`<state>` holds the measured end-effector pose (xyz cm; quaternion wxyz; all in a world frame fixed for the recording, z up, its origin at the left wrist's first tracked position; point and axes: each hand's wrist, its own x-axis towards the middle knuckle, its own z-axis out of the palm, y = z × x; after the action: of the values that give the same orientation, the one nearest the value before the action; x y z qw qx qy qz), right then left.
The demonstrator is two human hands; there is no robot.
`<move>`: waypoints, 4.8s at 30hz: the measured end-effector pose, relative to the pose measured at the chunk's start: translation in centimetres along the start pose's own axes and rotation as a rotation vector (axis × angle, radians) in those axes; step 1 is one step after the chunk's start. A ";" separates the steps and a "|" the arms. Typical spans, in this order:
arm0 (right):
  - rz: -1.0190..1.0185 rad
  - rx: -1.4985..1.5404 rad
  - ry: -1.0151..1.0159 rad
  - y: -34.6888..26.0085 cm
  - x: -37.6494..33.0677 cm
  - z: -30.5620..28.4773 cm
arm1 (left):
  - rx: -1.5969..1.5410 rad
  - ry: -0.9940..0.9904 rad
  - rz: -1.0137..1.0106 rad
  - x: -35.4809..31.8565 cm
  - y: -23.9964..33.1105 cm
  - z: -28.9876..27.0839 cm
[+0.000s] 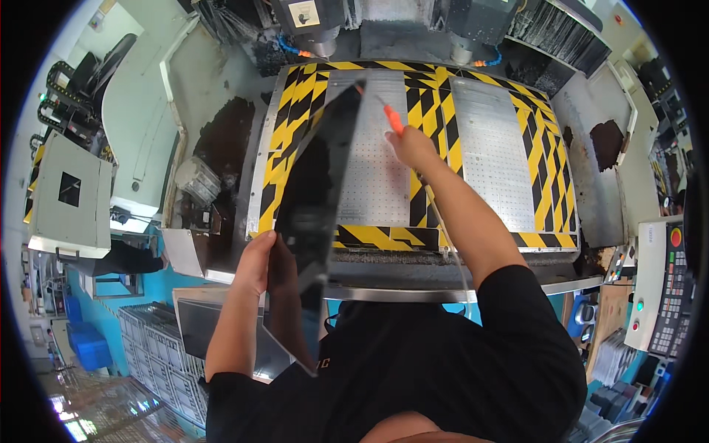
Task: Operate factory machinery by cleaning the workspace with an air gun, adjusting controls on a CNC-style panel, and loading rectangular sheets onto the processing bed.
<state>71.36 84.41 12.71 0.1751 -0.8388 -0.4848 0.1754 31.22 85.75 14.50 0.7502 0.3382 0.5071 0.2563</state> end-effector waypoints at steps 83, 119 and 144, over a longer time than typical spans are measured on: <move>0.269 0.336 0.026 3.6 -10.0 4.8 | 1.997 -0.639 0.635 16.6 3.6 5.9; 0.303 0.396 0.241 27.5 -37.8 -14.0 | 0.373 1.106 -0.589 -16.8 -29.1 -21.8; 0.195 -0.312 0.125 16.9 -22.3 -9.7 | -0.565 0.612 0.141 -20.4 -34.5 -32.4</move>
<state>78.11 55.84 16.19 0.0545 -0.9081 -0.4105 0.0619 -4.84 56.83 -8.31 0.6088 0.0614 0.5919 0.5246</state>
